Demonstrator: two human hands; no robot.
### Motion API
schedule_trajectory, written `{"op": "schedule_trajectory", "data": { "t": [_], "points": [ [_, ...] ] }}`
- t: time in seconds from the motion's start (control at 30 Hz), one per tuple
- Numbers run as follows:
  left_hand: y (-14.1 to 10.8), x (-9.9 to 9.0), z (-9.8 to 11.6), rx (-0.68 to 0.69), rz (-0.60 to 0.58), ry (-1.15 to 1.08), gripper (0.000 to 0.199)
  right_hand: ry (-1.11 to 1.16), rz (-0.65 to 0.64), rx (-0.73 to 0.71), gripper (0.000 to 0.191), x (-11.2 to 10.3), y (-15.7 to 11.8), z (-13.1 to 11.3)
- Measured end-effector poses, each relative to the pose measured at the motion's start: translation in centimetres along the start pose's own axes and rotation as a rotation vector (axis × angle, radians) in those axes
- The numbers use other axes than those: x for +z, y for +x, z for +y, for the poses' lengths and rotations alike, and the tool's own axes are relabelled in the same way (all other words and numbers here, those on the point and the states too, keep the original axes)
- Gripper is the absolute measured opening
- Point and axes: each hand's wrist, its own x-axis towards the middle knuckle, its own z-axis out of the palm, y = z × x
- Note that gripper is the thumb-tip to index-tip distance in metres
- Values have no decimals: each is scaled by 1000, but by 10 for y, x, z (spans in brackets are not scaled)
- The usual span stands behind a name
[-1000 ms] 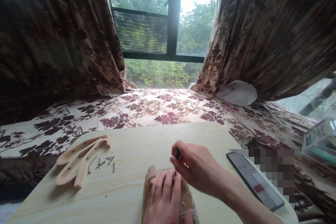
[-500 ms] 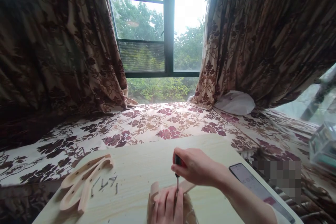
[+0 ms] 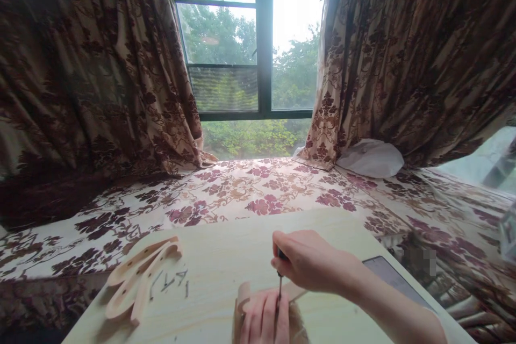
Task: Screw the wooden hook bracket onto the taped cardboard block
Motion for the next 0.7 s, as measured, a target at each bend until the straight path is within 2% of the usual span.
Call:
{"op": "schedule_trajectory", "data": {
  "t": [0.2, 0.33, 0.47, 0.7],
  "points": [
    [-2, -2, 3, -9, -35, -5, 30, -17, -19, -136, 11, -5, 3, -1],
    [-4, -3, 1, -7, -39, 4, 32, -39, 0, -111, 11, 1, 4, -4],
    [-2, -6, -1, 54, -100, 16, 29, -60, -10, -93, 10, -2, 3, -7],
    [1, -6, 2, 1, -47, 40, 28, -65, -64, -63, 8, -6, 3, -11]
  ]
}}
